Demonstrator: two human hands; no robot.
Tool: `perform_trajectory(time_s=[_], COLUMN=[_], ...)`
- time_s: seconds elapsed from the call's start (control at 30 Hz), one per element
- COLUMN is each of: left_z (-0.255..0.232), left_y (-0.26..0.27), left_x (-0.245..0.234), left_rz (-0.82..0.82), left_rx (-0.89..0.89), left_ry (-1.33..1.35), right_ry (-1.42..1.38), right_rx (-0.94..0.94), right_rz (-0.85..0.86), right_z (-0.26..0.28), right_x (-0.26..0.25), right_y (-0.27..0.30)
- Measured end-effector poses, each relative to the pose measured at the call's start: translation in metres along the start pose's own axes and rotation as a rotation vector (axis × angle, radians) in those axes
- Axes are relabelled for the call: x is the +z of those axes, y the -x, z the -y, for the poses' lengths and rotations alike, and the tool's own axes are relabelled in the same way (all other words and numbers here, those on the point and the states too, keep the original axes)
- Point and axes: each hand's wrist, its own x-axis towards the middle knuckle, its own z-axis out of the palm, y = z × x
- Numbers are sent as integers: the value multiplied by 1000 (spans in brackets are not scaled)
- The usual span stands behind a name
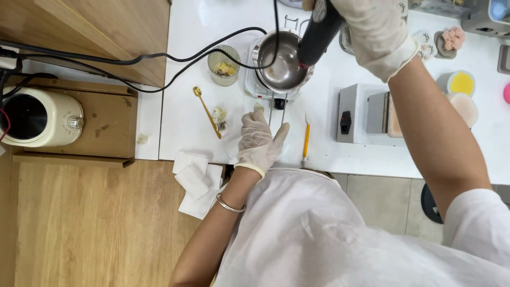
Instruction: Cleaning a small melting pot and then melting a block of wax using an electric stove and a heat gun.
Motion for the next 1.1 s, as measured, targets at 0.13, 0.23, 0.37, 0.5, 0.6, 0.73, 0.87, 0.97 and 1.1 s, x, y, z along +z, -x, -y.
perform_trajectory(time_s=[0.13,0.23,0.37,0.5,0.6,0.73,0.87,0.97,1.1], left_z=[17,15,-13,-48,-43,-87,-92,-87,-77], left_y=[-10,-17,-25,-37,-58,-71,-98,-123,-141], left_x=[21,17,-13,-47,-46,-74,-66,-64,-72], left_rz=[21,19,-62,-108,19,298,501,468,364], left_rx=[-33,-14,-12,27,94,63,10,32,78], left_ry=[107,238,60,22,111,102,182,163,108], right_ry=[102,75,75,67,24,-26,-19,7,16], right_rx=[-46,-97,-98,-114,-129,-149,-129,-104,-111], right_rz=[-61,-46,-40,-56,-69,-127,-171,-191,-198], right_z=[5,6,5,-1,2,3,11,15,11], right_x=[6,-1,-9,-15,-15,-17,-18,-16,-15], right_y=[6,5,5,7,7,13,17,17,19])
